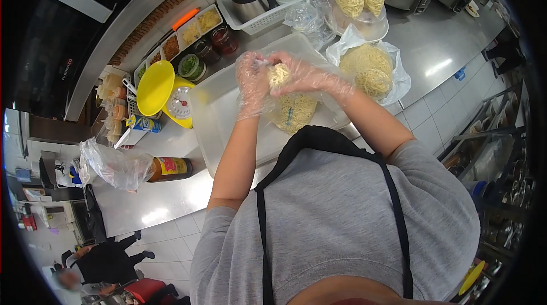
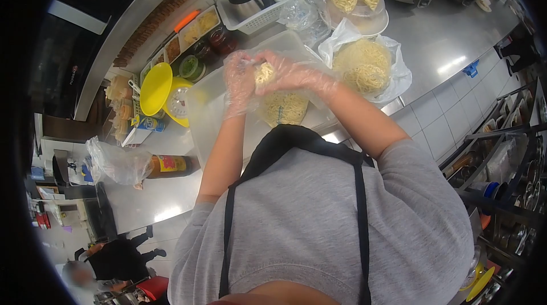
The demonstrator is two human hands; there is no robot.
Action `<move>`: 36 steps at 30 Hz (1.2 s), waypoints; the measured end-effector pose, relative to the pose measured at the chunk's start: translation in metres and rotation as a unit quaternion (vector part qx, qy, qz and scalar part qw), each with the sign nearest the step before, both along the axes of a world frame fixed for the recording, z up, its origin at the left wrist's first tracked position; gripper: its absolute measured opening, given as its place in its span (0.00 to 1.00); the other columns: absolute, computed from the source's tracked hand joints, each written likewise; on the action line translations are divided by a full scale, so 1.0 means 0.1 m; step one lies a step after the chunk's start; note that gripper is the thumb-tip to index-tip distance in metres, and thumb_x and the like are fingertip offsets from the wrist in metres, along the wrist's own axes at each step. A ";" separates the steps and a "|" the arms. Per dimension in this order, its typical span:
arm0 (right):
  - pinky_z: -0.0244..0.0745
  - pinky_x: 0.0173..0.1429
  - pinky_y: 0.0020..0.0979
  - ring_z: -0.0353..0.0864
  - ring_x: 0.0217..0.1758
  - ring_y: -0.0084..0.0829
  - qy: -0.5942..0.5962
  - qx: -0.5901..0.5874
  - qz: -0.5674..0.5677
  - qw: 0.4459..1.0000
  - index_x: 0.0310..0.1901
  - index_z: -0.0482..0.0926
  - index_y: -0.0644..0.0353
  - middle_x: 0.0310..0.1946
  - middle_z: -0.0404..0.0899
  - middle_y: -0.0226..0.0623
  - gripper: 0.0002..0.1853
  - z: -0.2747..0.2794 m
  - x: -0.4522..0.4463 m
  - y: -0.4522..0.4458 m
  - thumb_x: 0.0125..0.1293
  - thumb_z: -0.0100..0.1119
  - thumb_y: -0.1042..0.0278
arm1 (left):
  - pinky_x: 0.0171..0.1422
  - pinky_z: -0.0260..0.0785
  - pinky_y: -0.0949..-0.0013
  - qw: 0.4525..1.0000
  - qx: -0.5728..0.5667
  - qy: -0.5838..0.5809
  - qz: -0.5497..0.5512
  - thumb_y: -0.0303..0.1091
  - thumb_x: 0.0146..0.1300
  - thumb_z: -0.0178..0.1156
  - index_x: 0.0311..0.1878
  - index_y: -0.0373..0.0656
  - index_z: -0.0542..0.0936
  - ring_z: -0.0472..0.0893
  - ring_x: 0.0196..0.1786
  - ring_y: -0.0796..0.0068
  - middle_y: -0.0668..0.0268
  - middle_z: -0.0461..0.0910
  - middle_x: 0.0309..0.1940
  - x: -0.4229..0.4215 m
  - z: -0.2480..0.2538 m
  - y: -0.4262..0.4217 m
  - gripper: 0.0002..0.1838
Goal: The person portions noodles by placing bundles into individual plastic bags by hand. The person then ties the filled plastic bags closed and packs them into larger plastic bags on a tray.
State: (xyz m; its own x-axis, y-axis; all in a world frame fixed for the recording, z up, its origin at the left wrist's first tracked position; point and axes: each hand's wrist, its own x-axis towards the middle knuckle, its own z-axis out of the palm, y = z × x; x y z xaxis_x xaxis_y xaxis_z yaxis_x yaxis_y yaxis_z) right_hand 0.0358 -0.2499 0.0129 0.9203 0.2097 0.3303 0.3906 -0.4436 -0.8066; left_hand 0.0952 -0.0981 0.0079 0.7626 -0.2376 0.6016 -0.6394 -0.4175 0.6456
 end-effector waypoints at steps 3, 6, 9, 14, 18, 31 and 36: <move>0.68 0.55 0.34 0.73 0.51 0.36 0.048 -0.035 -0.024 0.998 0.53 0.67 0.59 0.45 0.73 0.44 0.35 0.07 -0.03 0.03 0.44 0.72 0.56 | 0.48 0.66 0.62 1.000 0.008 0.023 0.005 0.23 0.45 0.58 0.33 0.43 0.75 0.74 0.42 0.60 0.60 0.75 0.33 -0.06 0.06 0.01 0.09; 0.70 0.56 0.34 0.73 0.51 0.32 0.111 0.033 -0.019 0.993 0.52 0.66 0.56 0.47 0.72 0.40 0.33 0.13 -0.06 -0.05 0.47 0.72 0.57 | 0.50 0.66 0.65 0.984 0.035 0.155 -0.076 0.27 0.53 0.58 0.38 0.44 0.76 0.74 0.46 0.67 0.62 0.76 0.39 -0.13 0.33 0.10 0.09; 0.74 0.48 0.31 0.75 0.47 0.28 0.151 0.128 -0.024 0.980 0.52 0.66 0.55 0.44 0.73 0.36 0.31 0.24 -0.08 -0.22 0.48 0.71 0.60 | 0.55 0.64 0.65 0.951 -0.013 0.268 -0.152 0.36 0.60 0.56 0.51 0.46 0.74 0.72 0.54 0.68 0.62 0.72 0.51 -0.26 0.55 0.26 0.16; 0.75 0.42 0.27 0.75 0.45 0.25 0.085 0.231 -0.171 0.954 0.51 0.68 0.56 0.42 0.75 0.34 0.28 0.45 0.04 -0.77 0.50 0.70 0.61 | 0.63 0.61 0.60 0.929 -0.217 0.277 -0.111 0.43 0.64 0.55 0.66 0.46 0.62 0.68 0.62 0.63 0.61 0.63 0.64 -0.35 0.79 0.57 0.29; 0.73 0.47 0.33 0.76 0.45 0.34 -0.054 -0.031 -0.367 0.928 0.52 0.68 0.58 0.42 0.77 0.41 0.30 0.12 0.54 -1.27 0.51 0.68 0.53 | 0.63 0.60 0.63 0.902 -0.281 0.311 -0.101 0.40 0.63 0.59 0.67 0.53 0.60 0.66 0.63 0.68 0.60 0.59 0.66 -0.37 0.87 0.68 0.31; 0.67 0.58 0.35 0.73 0.55 0.38 -0.113 -0.148 -0.299 0.936 0.51 0.70 0.56 0.46 0.75 0.42 0.28 0.86 0.19 -0.49 0.57 0.60 0.44 | 0.65 0.60 0.60 0.933 -0.317 0.166 -0.037 0.36 0.62 0.58 0.70 0.42 0.53 0.66 0.65 0.59 0.54 0.53 0.69 -0.38 0.90 0.52 0.36; 0.66 0.58 0.34 0.73 0.55 0.39 0.100 -0.021 0.089 0.991 0.47 0.75 0.60 0.47 0.76 0.45 0.31 0.77 -0.04 0.36 0.55 0.58 0.38 | 0.74 0.39 0.59 0.981 -0.106 -0.110 0.123 0.41 0.48 0.71 0.70 0.32 0.42 0.47 0.72 0.50 0.44 0.41 0.71 -0.33 0.99 0.36 0.57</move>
